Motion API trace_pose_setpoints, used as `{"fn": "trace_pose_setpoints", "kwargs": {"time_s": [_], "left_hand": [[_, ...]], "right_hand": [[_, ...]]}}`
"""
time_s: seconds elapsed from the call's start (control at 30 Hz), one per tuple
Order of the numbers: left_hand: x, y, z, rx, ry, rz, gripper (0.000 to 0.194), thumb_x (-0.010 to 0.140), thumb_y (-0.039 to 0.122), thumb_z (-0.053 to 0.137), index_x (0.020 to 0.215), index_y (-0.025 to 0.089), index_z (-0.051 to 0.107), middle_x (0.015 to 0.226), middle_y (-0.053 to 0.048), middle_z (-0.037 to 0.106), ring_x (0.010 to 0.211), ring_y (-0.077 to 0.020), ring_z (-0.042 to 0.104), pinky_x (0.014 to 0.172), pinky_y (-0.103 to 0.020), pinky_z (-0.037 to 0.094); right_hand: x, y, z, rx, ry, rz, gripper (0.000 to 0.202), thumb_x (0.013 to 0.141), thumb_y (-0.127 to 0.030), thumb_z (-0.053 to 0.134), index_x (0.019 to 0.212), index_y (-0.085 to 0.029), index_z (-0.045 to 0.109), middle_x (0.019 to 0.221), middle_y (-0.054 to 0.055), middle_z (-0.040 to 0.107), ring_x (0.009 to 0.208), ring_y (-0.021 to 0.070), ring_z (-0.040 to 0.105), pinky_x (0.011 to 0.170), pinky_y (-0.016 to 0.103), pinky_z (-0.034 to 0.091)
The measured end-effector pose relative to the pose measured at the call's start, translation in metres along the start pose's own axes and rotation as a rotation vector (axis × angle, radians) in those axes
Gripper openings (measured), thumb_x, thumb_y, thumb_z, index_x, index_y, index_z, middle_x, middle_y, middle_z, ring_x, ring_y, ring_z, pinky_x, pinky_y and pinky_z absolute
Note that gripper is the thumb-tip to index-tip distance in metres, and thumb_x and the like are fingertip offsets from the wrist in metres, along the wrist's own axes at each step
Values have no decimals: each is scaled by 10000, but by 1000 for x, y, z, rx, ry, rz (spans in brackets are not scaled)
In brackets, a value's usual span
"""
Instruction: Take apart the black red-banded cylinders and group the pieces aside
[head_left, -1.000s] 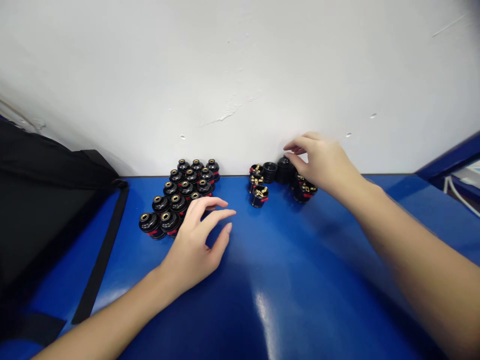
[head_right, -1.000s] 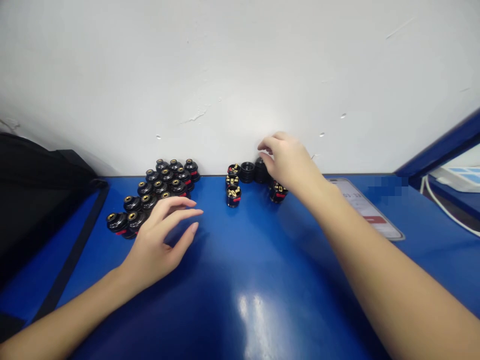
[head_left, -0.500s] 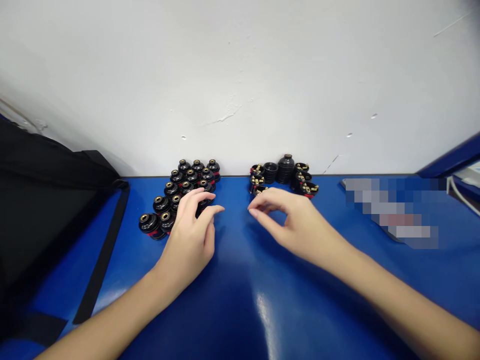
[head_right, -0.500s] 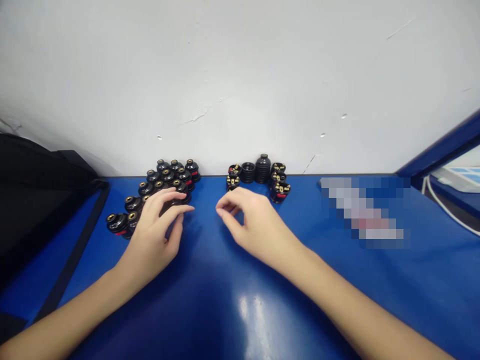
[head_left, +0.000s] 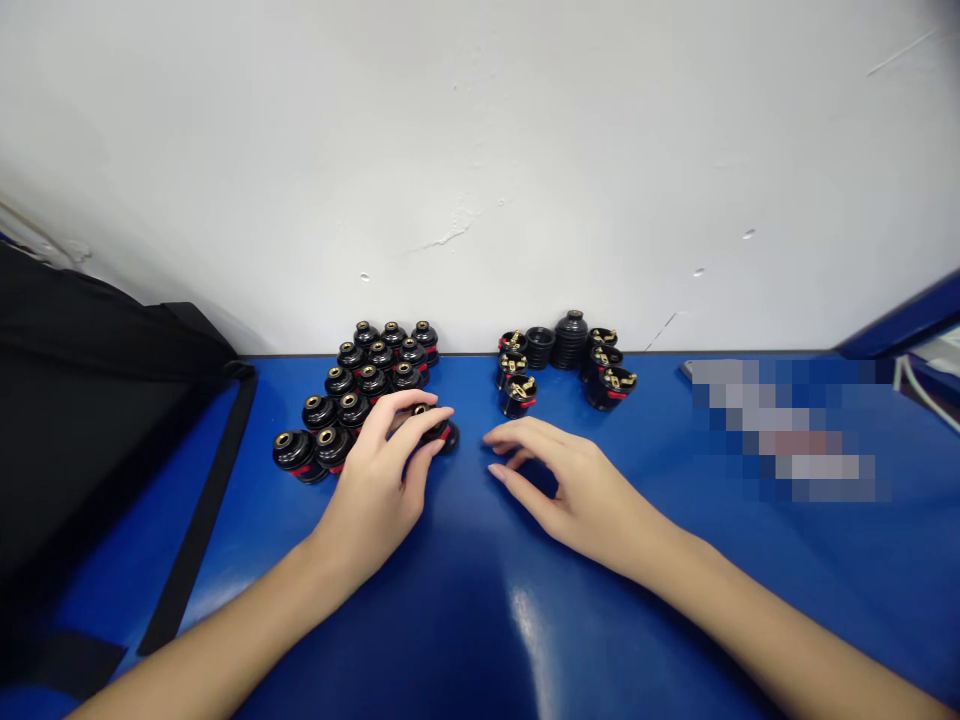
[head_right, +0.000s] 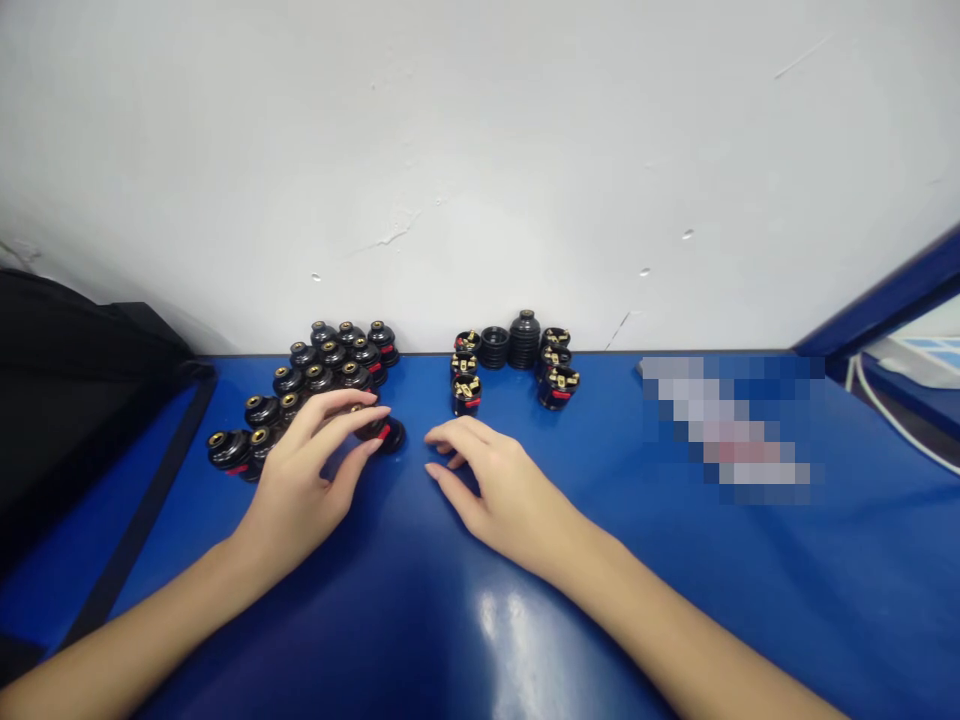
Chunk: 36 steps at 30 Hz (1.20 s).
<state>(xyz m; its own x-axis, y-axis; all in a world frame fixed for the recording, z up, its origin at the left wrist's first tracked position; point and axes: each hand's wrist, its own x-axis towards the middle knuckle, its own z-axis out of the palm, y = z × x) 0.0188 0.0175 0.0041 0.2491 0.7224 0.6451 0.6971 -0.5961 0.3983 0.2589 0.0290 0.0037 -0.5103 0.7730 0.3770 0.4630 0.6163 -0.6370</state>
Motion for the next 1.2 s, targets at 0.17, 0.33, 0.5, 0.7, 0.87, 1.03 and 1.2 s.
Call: {"fn": "trace_pose_setpoints", "kwargs": {"time_s": [0.17,0.33,0.5,0.7,0.87,1.03,1.2], "left_hand": [[-5,6,6,-256,-34,-166,238,993,184,682,1216,255,727,1232,-85,644,1121,-214,717,950,-368,680],[-8,5,13,-484,-79,-302,197,993,246,691,1189,234,677,1292,-100,667,1204,-219,714,924,-329,682],[-7,2,10,-373,-206,-216,339,991,268,702,1314,233,604,1225,-87,737,1096,-226,744,996,-395,627],[-6,7,6,-316,-349,-190,229,1087,300,524,1299,225,569,1131,-72,717,991,-205,709,846,-335,596],[-7,10,5,-362,-406,-261,215,1103,327,480,1287,219,509,1119,-66,685,995,-203,682,885,-350,553],[-6,12,3,-409,-467,-275,269,1103,375,488,1326,226,474,1109,-55,683,963,-197,674,841,-329,521],[-4,14,1,-400,-467,-275,217,1098,371,502,1255,221,506,998,-23,681,854,-174,654,753,-296,480]], "right_hand": [[-2,5,8,112,60,49,466,964,-272,746,1406,-228,603,1264,119,773,969,235,819,893,427,709],[0,6,11,374,55,96,386,955,-278,760,1316,-221,637,1192,88,800,1059,226,809,961,391,694],[1,5,10,539,17,205,303,985,-362,730,1229,-217,625,1145,93,809,921,196,816,894,367,702],[0,1,9,520,-68,222,215,1034,-366,660,1171,-208,612,943,44,757,813,159,766,790,305,668],[-1,0,9,589,-64,234,292,992,-338,720,1211,-220,569,1127,78,740,850,142,753,818,294,656],[-1,0,8,623,-85,291,320,1001,-375,709,1258,-230,584,1054,56,749,863,150,746,833,296,634],[-1,-1,9,691,-133,331,318,1006,-393,702,1239,-209,588,934,41,747,858,163,736,836,315,614]]}}
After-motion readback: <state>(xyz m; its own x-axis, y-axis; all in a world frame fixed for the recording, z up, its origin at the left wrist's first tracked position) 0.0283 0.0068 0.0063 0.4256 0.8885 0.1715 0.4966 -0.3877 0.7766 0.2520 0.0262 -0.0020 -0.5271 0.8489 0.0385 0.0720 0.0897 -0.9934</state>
